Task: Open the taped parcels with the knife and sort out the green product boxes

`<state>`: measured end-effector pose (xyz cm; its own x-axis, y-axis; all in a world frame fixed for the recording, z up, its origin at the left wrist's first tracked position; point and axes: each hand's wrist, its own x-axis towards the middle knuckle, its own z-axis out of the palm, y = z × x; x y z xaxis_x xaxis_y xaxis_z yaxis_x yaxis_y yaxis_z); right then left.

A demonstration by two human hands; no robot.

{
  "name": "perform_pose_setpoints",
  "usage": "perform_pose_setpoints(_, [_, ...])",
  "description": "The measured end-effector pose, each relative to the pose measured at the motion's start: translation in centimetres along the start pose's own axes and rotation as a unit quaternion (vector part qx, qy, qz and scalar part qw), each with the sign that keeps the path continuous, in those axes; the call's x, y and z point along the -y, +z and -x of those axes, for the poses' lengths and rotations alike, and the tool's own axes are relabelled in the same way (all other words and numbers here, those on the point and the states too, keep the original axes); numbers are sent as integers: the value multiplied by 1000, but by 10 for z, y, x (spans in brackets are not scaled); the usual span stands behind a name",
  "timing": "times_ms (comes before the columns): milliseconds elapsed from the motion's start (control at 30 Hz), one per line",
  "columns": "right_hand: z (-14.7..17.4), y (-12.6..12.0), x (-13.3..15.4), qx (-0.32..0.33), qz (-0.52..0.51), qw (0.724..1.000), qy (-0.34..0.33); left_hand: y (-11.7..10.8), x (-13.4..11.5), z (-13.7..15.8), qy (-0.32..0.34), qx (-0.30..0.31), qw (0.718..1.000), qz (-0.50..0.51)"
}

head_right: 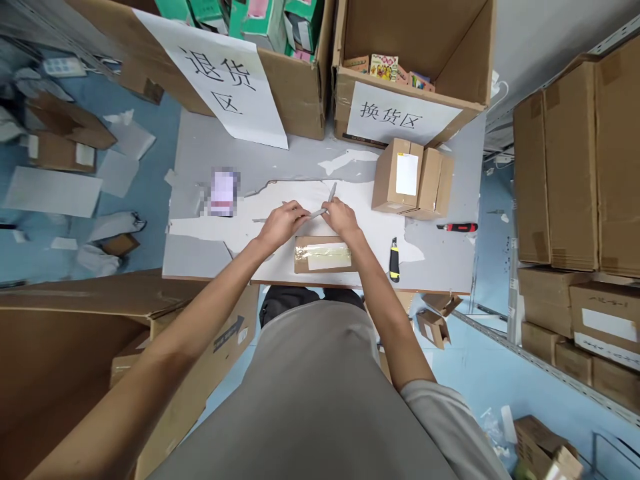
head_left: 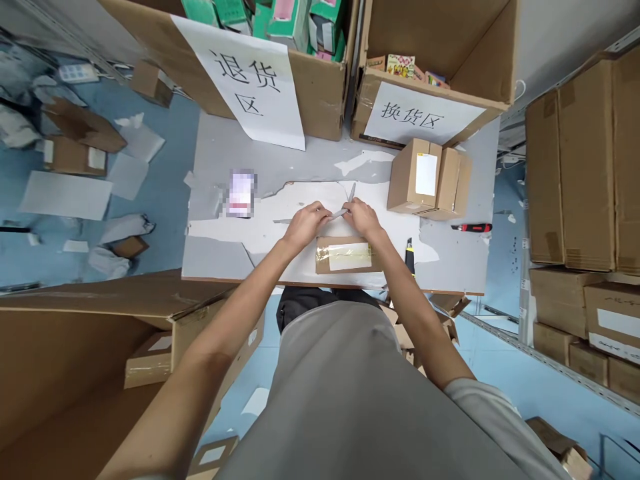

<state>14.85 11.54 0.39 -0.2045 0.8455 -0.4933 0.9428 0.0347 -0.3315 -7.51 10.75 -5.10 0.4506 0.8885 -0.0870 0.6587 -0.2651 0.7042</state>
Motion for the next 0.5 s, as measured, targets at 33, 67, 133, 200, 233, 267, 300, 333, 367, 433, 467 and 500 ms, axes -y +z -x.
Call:
perform_pose_setpoints(33, [6,0,-2,2,-1,1000,0,1,-1,0,-30,-17,998,46])
perform_pose_setpoints(67, [13,1,-5,5,-4,1000,0,2,-2,0,-62,-29,993,101])
perform_pose_setpoints(133, [27,3,-10,10,-8,1000,2,6,-2,-2,-119,-32,966,229])
perform_pose_setpoints(200, [39,6,-16,1,-13,1000,17,9,-2,-5,-150,-20,923,353])
perform_pose_setpoints(233, [43,7,-19,-9,-17,999,27,10,-1,-7,-157,-19,904,397])
perform_pose_setpoints(267, [47,8,-22,-19,-25,999,37,10,1,-9,-159,-23,891,425])
perform_pose_setpoints(300, [49,8,-24,-28,-36,998,42,10,2,-11,-159,-29,885,437])
perform_pose_setpoints(333, [50,8,-27,-35,-49,997,45,10,4,-14,-158,-36,886,434])
perform_pose_setpoints(367, [50,8,-29,-39,-63,996,44,9,5,-17,-157,-41,893,419])
perform_pose_setpoints(433, [47,7,-31,-40,-84,995,39,7,9,-25,-157,-45,919,358])
perform_pose_setpoints(467, [45,6,-31,-38,-87,995,40,6,11,-30,-156,-45,936,312])
perform_pose_setpoints(500, [43,5,-31,-36,-83,995,43,5,13,-36,-156,-44,953,258])
